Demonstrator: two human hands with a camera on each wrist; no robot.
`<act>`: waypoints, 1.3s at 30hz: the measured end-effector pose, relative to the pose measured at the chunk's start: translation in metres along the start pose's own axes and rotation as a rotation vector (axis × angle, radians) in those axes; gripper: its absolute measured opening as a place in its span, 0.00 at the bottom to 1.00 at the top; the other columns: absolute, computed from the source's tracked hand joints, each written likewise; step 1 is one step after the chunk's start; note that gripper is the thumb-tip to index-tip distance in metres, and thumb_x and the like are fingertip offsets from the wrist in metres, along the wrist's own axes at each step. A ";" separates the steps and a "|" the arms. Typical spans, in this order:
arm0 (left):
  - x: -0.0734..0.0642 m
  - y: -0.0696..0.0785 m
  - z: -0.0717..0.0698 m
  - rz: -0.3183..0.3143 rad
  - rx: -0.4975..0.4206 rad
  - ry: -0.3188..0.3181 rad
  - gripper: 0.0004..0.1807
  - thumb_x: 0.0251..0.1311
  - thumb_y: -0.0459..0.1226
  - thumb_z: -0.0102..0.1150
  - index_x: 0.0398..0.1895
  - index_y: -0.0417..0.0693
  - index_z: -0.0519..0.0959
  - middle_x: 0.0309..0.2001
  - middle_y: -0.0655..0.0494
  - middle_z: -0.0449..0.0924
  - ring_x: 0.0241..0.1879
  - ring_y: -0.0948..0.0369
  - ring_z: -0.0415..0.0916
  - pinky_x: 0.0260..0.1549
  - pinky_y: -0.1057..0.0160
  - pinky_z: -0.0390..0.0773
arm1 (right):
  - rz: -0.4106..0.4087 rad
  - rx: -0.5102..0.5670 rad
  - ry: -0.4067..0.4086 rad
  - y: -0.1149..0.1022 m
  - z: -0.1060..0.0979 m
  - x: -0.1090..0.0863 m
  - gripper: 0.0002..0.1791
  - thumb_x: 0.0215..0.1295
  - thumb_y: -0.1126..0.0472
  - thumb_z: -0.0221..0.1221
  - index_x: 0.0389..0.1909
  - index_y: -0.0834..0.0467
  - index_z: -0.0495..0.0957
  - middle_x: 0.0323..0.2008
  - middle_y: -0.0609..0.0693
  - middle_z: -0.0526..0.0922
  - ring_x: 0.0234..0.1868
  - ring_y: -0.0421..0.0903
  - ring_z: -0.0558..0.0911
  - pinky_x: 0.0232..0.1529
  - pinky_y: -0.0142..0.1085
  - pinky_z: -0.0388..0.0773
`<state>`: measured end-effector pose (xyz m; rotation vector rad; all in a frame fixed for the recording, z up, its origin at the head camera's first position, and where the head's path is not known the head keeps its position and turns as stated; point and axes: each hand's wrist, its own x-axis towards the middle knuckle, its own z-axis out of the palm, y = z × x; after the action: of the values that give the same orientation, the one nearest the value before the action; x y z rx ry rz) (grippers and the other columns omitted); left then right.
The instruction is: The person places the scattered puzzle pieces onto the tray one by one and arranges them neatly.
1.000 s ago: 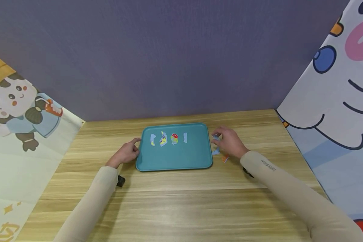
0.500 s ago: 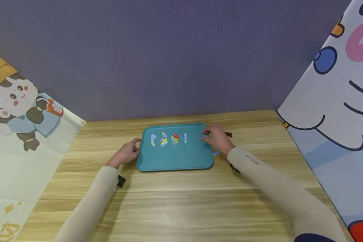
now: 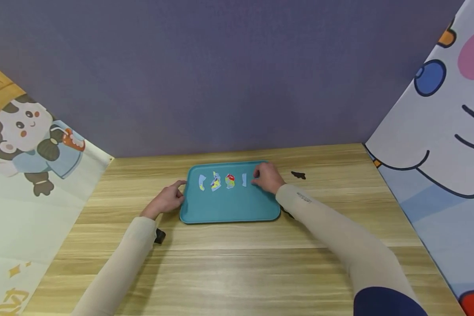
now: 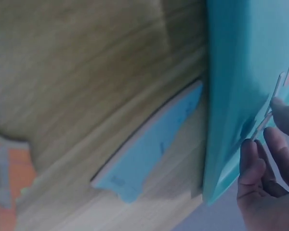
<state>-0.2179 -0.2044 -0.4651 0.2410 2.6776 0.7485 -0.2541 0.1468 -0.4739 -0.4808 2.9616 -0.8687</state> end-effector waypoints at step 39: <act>-0.002 -0.001 -0.001 0.010 -0.011 0.008 0.32 0.63 0.30 0.51 0.70 0.40 0.55 0.42 0.42 0.78 0.34 0.55 0.75 0.33 0.58 0.76 | -0.064 0.065 -0.024 0.029 -0.040 -0.035 0.15 0.57 0.61 0.66 0.43 0.65 0.81 0.43 0.58 0.78 0.45 0.56 0.76 0.43 0.47 0.74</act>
<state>-0.2168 -0.2065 -0.4641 0.2498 2.6807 0.7692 -0.2333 0.2011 -0.4572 -0.5816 2.9003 -0.9546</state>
